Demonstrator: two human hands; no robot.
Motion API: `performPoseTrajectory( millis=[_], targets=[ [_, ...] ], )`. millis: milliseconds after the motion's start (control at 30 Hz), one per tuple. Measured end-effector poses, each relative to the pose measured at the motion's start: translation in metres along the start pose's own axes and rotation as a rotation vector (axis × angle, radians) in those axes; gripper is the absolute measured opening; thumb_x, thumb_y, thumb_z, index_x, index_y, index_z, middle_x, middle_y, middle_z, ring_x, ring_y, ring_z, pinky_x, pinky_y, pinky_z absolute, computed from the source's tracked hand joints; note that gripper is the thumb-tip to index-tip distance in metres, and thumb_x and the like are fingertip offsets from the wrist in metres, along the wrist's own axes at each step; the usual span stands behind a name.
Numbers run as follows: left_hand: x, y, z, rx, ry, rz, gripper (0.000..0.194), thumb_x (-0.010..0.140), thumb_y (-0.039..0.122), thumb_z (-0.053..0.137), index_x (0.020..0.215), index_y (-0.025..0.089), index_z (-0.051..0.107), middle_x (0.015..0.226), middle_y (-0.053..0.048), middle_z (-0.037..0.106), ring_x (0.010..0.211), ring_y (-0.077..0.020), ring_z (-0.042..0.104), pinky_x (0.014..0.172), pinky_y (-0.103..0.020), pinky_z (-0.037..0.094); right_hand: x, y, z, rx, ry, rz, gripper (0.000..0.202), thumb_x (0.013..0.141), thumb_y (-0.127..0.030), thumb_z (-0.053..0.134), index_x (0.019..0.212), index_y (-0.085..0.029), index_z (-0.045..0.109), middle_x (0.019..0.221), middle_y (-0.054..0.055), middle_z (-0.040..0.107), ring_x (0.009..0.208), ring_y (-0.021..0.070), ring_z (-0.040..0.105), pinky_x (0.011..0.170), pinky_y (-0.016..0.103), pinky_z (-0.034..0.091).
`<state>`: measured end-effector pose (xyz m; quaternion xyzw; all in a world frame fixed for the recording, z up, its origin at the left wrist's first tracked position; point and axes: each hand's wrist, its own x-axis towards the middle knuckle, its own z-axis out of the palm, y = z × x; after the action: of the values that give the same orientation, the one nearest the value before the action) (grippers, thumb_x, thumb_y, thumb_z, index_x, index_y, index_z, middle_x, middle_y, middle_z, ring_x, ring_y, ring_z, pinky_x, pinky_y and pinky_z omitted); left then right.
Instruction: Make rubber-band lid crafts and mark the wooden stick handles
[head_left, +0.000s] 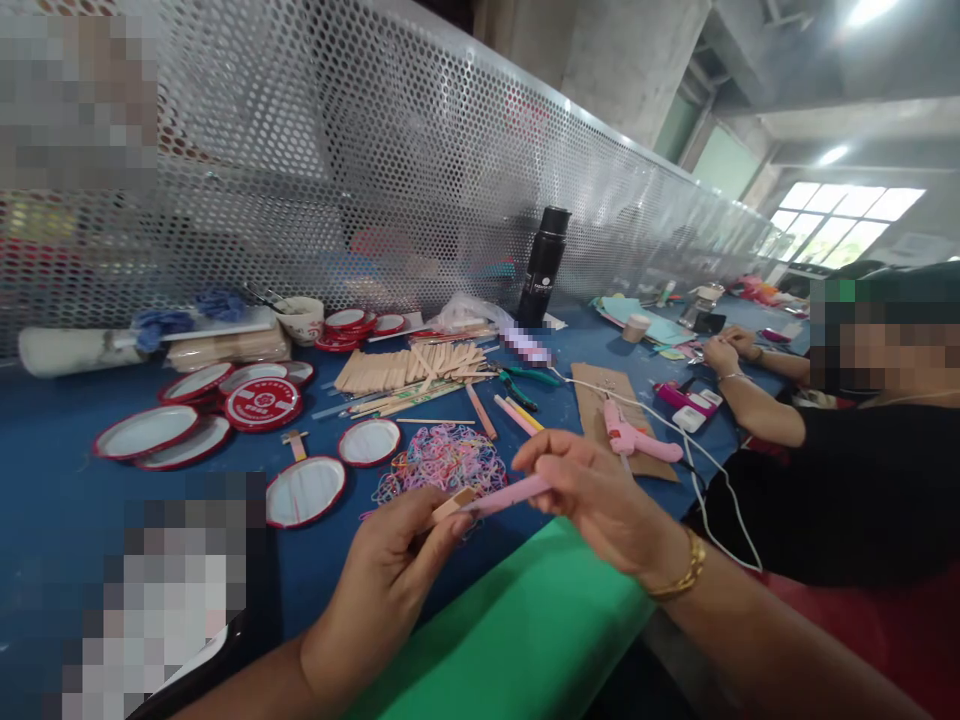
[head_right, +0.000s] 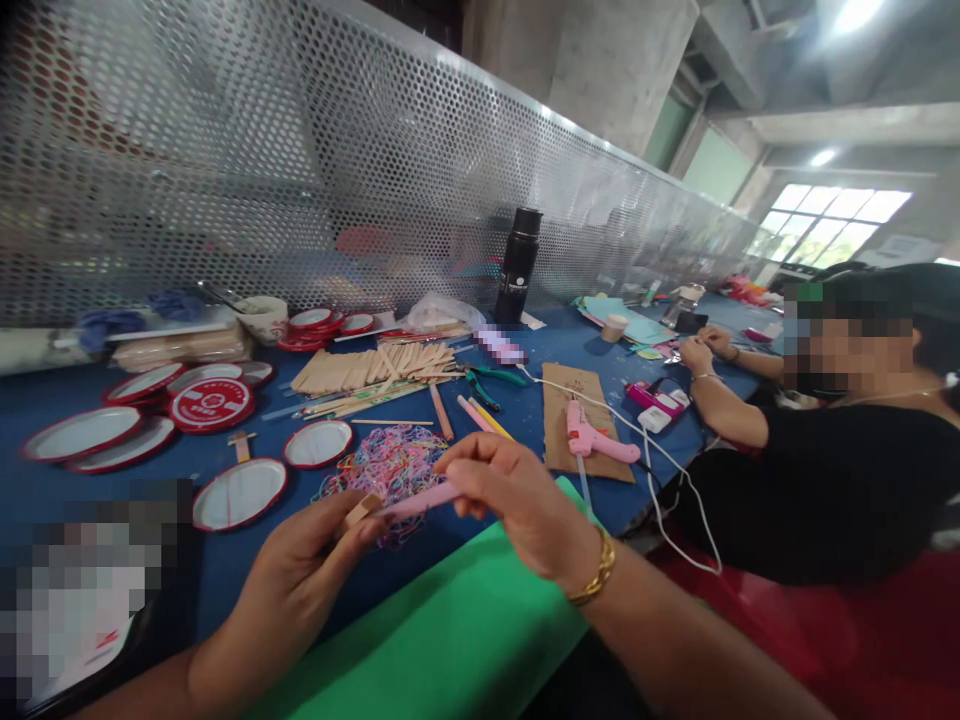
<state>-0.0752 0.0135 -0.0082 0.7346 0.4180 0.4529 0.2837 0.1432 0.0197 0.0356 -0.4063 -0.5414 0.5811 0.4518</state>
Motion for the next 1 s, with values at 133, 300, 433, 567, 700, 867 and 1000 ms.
performPoseTrajectory(
  millis=[133, 300, 433, 567, 700, 867, 1000],
  targets=[
    [0.0, 0.002, -0.002, 0.078, -0.02, 0.113, 0.032, 0.096, 0.035, 0.056, 0.069, 0.02, 0.062, 0.059, 0.003, 0.055, 0.053, -0.0122, 0.05, 0.052, -0.021, 0.038, -0.004, 0.02, 0.019, -0.019, -0.016, -0.049, 0.035, 0.09, -0.053, 0.066, 0.089, -0.02, 0.078, 0.059, -0.002, 0.059, 0.052, 0.0092, 0.048, 0.051, 0.025, 0.033],
    [-0.004, 0.011, 0.002, 0.132, 0.024, 0.194, 0.031, 0.098, 0.026, 0.053, 0.068, 0.02, 0.057, 0.057, 0.005, 0.052, 0.051, -0.0107, 0.049, 0.051, -0.02, 0.037, -0.011, 0.018, 0.018, -0.045, 0.083, -0.06, 0.039, 0.095, -0.048, 0.06, 0.079, -0.02, 0.081, 0.05, -0.001, 0.06, 0.047, 0.0093, 0.046, 0.048, 0.025, 0.031],
    [-0.009, 0.018, 0.005, 0.105, 0.022, 0.215, 0.025, 0.099, 0.022, 0.054, 0.075, 0.021, 0.061, 0.063, 0.004, 0.058, 0.057, -0.0109, 0.054, 0.056, -0.019, 0.041, -0.017, 0.01, 0.017, -0.083, 0.065, -0.067, 0.037, 0.097, -0.046, 0.06, 0.082, -0.02, 0.082, 0.051, 0.0, 0.062, 0.047, 0.0099, 0.049, 0.046, 0.026, 0.032],
    [-0.007, 0.017, 0.003, 0.072, 0.044, 0.156, 0.026, 0.099, 0.025, 0.055, 0.073, 0.021, 0.059, 0.062, 0.004, 0.055, 0.056, -0.0114, 0.05, 0.055, -0.021, 0.038, -0.014, -0.013, -0.012, -0.106, 0.153, -0.243, 0.026, 0.091, -0.039, 0.07, 0.075, -0.021, 0.08, 0.05, 0.0, 0.062, 0.045, 0.0107, 0.051, 0.043, 0.027, 0.034],
    [0.0, 0.011, 0.003, -0.029, 0.118, 0.037, 0.038, 0.099, 0.03, 0.05, 0.063, 0.021, 0.046, 0.059, 0.005, 0.047, 0.055, -0.0114, 0.045, 0.053, -0.021, 0.036, -0.006, -0.037, -0.058, -0.01, 0.366, -0.457, 0.028, 0.092, -0.039, 0.066, 0.07, -0.025, 0.076, 0.044, -0.004, 0.05, 0.044, 0.0079, 0.046, 0.048, 0.027, 0.04],
    [0.001, 0.007, 0.004, -0.111, 0.086, -0.044, 0.037, 0.097, 0.036, 0.052, 0.063, 0.02, 0.059, 0.057, 0.003, 0.054, 0.053, -0.0122, 0.047, 0.053, -0.022, 0.037, -0.005, -0.01, -0.026, -0.18, 0.181, -0.376, 0.026, 0.098, -0.039, 0.06, 0.119, -0.029, 0.071, 0.094, 0.003, 0.078, 0.065, 0.0132, 0.067, 0.06, 0.03, 0.055],
    [-0.002, 0.006, 0.0, -0.148, 0.069, -0.081, 0.04, 0.094, 0.038, 0.055, 0.059, 0.02, 0.058, 0.055, 0.003, 0.053, 0.052, -0.0122, 0.044, 0.052, -0.023, 0.036, -0.003, 0.01, 0.024, -0.358, -0.002, -0.456, 0.018, 0.089, -0.023, 0.074, 0.105, -0.025, 0.067, 0.104, 0.002, 0.073, 0.082, 0.0137, 0.068, 0.077, 0.03, 0.058]
  ],
)
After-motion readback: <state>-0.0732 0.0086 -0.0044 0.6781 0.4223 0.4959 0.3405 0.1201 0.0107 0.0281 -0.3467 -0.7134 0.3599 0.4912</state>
